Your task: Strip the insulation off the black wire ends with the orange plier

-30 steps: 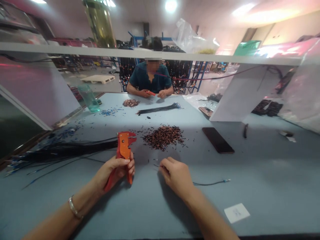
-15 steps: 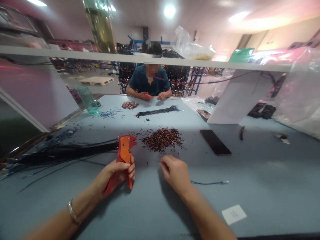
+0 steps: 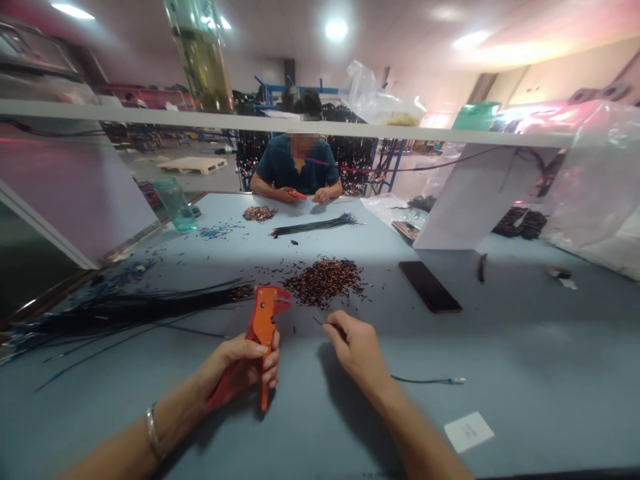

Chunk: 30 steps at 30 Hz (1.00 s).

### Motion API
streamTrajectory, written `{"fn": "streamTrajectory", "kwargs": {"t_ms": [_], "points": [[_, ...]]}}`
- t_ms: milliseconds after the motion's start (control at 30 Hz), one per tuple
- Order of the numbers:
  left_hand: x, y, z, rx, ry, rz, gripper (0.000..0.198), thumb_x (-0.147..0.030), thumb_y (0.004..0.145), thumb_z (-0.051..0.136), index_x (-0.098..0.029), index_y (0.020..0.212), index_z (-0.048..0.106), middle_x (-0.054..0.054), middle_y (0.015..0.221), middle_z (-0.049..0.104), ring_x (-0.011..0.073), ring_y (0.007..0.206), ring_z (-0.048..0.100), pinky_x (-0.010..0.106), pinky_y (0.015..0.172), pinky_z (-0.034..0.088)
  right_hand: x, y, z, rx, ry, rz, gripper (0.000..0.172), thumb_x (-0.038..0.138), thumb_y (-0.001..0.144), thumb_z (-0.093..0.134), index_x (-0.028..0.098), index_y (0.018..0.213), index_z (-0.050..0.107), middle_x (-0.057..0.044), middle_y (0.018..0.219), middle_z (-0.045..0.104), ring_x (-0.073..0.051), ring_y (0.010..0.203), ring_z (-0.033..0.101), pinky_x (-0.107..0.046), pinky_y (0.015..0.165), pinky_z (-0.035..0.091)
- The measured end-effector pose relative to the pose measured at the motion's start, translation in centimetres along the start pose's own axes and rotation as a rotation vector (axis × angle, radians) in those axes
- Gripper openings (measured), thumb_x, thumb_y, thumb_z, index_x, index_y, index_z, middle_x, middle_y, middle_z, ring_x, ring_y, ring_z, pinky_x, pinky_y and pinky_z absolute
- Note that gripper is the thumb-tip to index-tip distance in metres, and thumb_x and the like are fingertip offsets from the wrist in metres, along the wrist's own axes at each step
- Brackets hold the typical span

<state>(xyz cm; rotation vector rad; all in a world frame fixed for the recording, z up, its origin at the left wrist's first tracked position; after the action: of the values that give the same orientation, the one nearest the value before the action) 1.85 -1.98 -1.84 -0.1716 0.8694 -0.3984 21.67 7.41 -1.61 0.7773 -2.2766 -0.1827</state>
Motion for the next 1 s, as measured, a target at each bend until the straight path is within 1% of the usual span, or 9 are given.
{"fn": "streamTrajectory", "kwargs": {"t_ms": [133, 233, 433, 533, 667, 733, 833, 900, 1000], "points": [[0.8, -0.2, 0.5, 0.12, 0.009, -0.114, 0.022, -0.024, 0.066, 0.066, -0.015, 0.084, 0.058, 0.0, 0.063, 0.056, 0.0141, 0.055, 0.056, 0.034, 0.065, 0.046, 1.8, -0.7, 0.0, 0.027, 0.279, 0.035, 0.022, 0.033, 0.091, 0.047, 0.022, 0.075, 0.055, 0.005, 0.056, 0.047, -0.012, 0.051, 0.046, -0.021, 0.05, 0.036], [1.1, -0.3, 0.8, 0.151, 0.026, -0.129, 0.023, -0.023, 0.065, 0.066, -0.014, 0.085, 0.058, 0.001, 0.063, 0.057, 0.0147, 0.054, 0.057, 0.034, 0.064, 0.046, 2.3, -0.9, -0.1, -0.01, 0.333, 0.036, 0.021, 0.033, 0.09, 0.05, 0.021, 0.074, 0.056, 0.005, 0.055, 0.044, -0.011, 0.05, 0.041, -0.022, 0.049, 0.033], [1.0, -0.6, 1.4, 0.125, 0.086, -0.088, 0.024, -0.025, 0.066, 0.068, -0.014, 0.085, 0.057, 0.0, 0.065, 0.056, 0.0142, 0.055, 0.056, 0.034, 0.065, 0.046, 2.2, -1.2, -0.3, -0.035, 0.346, 0.044, 0.021, 0.034, 0.089, 0.05, 0.02, 0.073, 0.055, 0.005, 0.055, 0.044, -0.011, 0.049, 0.04, -0.023, 0.049, 0.031], [0.3, -0.9, 1.5, 0.065, 0.197, 0.001, 0.026, -0.029, 0.067, 0.069, -0.016, 0.085, 0.056, 0.0, 0.065, 0.054, 0.0145, 0.056, 0.053, 0.033, 0.062, 0.045, 2.2, -1.2, -0.3, -0.032, 0.387, 0.084, 0.022, 0.035, 0.088, 0.051, 0.02, 0.073, 0.055, 0.005, 0.055, 0.042, -0.011, 0.05, 0.038, -0.024, 0.049, 0.03], [-1.4, -1.4, 1.5, -0.096, 0.625, 0.302, 0.021, -0.033, 0.074, 0.068, -0.017, 0.081, 0.057, 0.001, 0.069, 0.053, 0.0155, 0.062, 0.049, 0.028, 0.06, 0.038, 1.9, -1.0, -0.3, -0.014, 0.49, 0.163, 0.023, 0.038, 0.085, 0.052, 0.02, 0.07, 0.055, 0.004, 0.057, 0.041, -0.012, 0.053, 0.036, -0.024, 0.049, 0.029], [-1.8, -1.6, 1.5, -0.153, 0.883, 0.455, 0.014, -0.028, 0.077, 0.066, -0.018, 0.08, 0.057, 0.001, 0.071, 0.053, 0.0145, 0.063, 0.045, 0.027, 0.06, 0.034, 1.6, -0.9, -0.1, 0.013, 0.592, 0.219, 0.024, 0.041, 0.083, 0.055, 0.02, 0.07, 0.055, 0.005, 0.058, 0.04, -0.012, 0.053, 0.034, -0.024, 0.049, 0.028], [-1.4, -1.5, 1.5, -0.149, 1.269, 0.643, 0.011, -0.016, 0.075, 0.061, -0.02, 0.084, 0.056, 0.002, 0.074, 0.055, 0.016, 0.064, 0.044, 0.028, 0.062, 0.032, 1.3, -0.9, 0.7, 0.098, 0.834, 0.349, 0.029, 0.047, 0.078, 0.063, 0.019, 0.071, 0.057, 0.006, 0.058, 0.039, -0.01, 0.052, 0.03, -0.022, 0.047, 0.025], [-0.6, -1.3, 1.4, -0.133, 1.509, 0.716, 0.02, -0.012, 0.071, 0.058, -0.02, 0.089, 0.055, 0.004, 0.078, 0.056, 0.0191, 0.069, 0.047, 0.031, 0.064, 0.032, 1.3, -1.0, 1.3, 0.15, 1.005, 0.444, 0.032, 0.05, 0.074, 0.067, 0.019, 0.073, 0.057, 0.007, 0.056, 0.037, -0.009, 0.049, 0.026, -0.021, 0.045, 0.021], [0.5, -0.8, 1.1, -0.13, 1.728, 0.691, 0.032, -0.01, 0.066, 0.055, -0.019, 0.096, 0.054, 0.008, 0.084, 0.058, 0.0231, 0.075, 0.049, 0.034, 0.067, 0.033, 1.4, -1.1, 1.9, 0.168, 1.167, 0.535, 0.036, 0.05, 0.068, 0.074, 0.019, 0.073, 0.057, 0.009, 0.053, 0.037, -0.007, 0.046, 0.021, -0.02, 0.044, 0.017]]}}
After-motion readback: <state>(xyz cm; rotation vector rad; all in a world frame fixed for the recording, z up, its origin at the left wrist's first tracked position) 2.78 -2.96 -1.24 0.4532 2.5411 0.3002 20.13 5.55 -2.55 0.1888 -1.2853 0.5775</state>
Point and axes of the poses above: each hand's wrist, its own y-axis towards the middle knuckle, its own z-axis out of the palm, x = y × z, the point moved 2 cm from there along y, towards the middle knuckle
